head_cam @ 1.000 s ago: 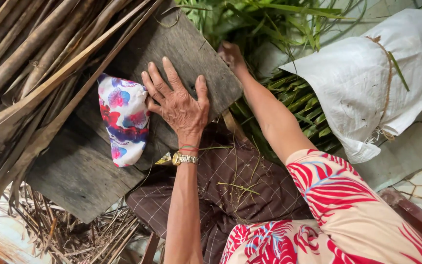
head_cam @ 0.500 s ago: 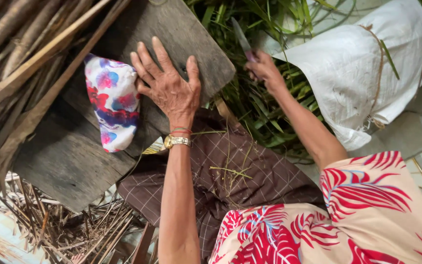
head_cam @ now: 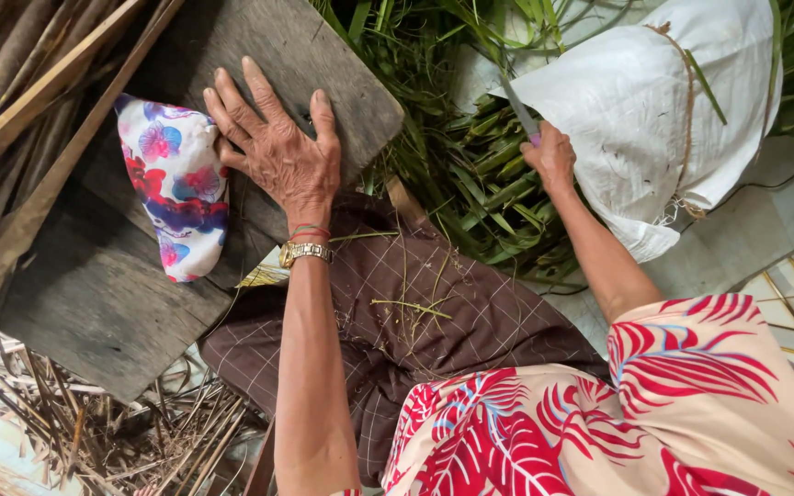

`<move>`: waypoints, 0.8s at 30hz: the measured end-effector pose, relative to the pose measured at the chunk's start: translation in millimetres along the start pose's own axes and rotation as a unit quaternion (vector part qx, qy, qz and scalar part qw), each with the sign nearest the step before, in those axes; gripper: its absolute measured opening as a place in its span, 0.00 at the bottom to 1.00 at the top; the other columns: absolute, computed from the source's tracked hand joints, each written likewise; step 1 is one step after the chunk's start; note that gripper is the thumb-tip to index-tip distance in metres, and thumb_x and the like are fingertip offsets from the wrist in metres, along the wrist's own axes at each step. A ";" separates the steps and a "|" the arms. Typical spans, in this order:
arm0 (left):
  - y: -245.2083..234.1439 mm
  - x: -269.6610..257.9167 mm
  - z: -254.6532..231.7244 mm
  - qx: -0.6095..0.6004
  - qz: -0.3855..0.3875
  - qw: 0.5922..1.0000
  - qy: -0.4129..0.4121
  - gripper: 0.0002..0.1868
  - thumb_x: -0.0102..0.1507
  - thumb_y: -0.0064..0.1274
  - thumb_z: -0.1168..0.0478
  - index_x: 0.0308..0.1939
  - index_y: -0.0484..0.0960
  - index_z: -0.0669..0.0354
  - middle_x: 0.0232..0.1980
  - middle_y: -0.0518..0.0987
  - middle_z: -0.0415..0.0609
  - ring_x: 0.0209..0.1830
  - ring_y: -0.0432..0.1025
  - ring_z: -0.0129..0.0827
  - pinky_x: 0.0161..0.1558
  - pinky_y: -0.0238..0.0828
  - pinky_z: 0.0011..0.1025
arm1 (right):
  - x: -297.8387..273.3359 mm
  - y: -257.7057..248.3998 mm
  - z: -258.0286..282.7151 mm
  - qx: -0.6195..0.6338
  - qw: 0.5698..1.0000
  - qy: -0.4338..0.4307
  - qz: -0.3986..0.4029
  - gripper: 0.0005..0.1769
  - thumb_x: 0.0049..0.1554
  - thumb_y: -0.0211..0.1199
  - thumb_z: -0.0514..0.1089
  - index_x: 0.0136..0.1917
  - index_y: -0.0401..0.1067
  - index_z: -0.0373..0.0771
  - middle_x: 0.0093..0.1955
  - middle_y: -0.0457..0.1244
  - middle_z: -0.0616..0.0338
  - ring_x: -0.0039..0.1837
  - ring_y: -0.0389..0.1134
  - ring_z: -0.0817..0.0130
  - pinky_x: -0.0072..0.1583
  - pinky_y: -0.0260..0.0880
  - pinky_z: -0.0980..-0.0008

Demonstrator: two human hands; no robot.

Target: Stripping the leafy part off palm fronds using a knife to extract the midribs

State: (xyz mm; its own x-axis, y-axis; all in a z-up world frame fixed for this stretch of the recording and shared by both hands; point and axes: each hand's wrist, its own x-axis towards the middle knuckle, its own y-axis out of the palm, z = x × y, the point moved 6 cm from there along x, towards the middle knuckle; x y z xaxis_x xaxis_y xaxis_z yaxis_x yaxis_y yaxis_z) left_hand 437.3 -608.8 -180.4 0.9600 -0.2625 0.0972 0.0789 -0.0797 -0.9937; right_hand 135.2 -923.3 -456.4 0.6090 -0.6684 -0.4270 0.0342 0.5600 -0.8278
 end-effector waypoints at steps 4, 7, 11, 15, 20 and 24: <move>2.9 0.4 0.7 0.009 0.002 1.000 0.001 0.43 0.72 0.54 0.33 0.81 0.55 0.48 0.82 0.49 0.53 0.83 0.43 0.49 0.72 0.53 0.51 | 7.9 16.8 12.3 -0.069 0.995 -0.064 0.016 0.30 0.52 0.58 0.29 0.69 0.66 0.30 0.43 0.73 0.52 0.27 0.61 0.63 0.31 0.63 0.63; 0.2 -0.6 -0.2 -0.003 0.005 1.000 0.001 0.43 0.72 0.54 0.34 0.81 0.54 0.50 0.82 0.49 0.53 0.84 0.43 0.49 0.71 0.54 0.51 | 12.5 23.1 17.8 -0.113 0.988 -0.103 0.007 0.08 0.62 0.54 0.36 0.46 0.70 0.27 0.26 0.54 0.62 0.23 0.47 0.67 0.24 0.53 0.65; 0.6 -1.2 -0.4 0.003 0.004 1.000 -0.001 0.44 0.72 0.55 0.34 0.81 0.54 0.49 0.83 0.49 0.53 0.84 0.43 0.49 0.72 0.55 0.52 | 10.3 11.4 58.5 -0.289 0.933 -0.212 0.021 0.39 0.51 0.64 0.30 0.74 0.56 0.27 0.42 0.58 0.45 0.26 0.57 0.63 0.23 0.63 0.61; -0.8 -0.1 -1.2 -0.004 0.011 1.000 -0.002 0.44 0.71 0.54 0.35 0.81 0.54 0.50 0.83 0.48 0.54 0.84 0.43 0.50 0.71 0.54 0.53 | 6.8 14.9 77.9 -0.433 0.852 -0.294 -0.026 0.32 0.58 0.53 0.35 0.76 0.58 0.30 0.55 0.57 0.38 0.35 0.59 0.58 0.29 0.66 0.57; -3.7 0.9 -2.9 0.008 0.017 1.000 -0.002 0.44 0.71 0.54 0.34 0.81 0.55 0.51 0.82 0.49 0.55 0.84 0.44 0.51 0.72 0.53 0.51 | 35.8 43.1 73.0 -0.443 0.825 -0.351 -0.004 0.32 0.53 0.60 0.39 0.70 0.63 0.31 0.56 0.61 0.37 0.31 0.68 0.54 0.27 0.69 0.54; -5.0 0.7 -3.4 -0.004 0.017 1.000 -0.002 0.43 0.71 0.53 0.35 0.80 0.56 0.52 0.82 0.49 0.55 0.84 0.44 0.51 0.71 0.54 0.53 | 49.3 63.8 65.7 -0.441 0.820 -0.359 0.070 0.25 0.51 0.61 0.37 0.62 0.67 0.28 0.62 0.60 0.31 0.33 0.72 0.42 0.31 0.75 0.46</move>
State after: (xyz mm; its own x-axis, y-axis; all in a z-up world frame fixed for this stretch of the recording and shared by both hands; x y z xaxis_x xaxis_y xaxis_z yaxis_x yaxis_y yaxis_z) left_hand 436.7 -611.9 -175.1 0.9631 -0.2614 0.0636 0.0445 -0.0782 -0.9959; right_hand 219.5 -888.4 -506.4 0.8784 0.0086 -0.4778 -0.4689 -0.1771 -0.8653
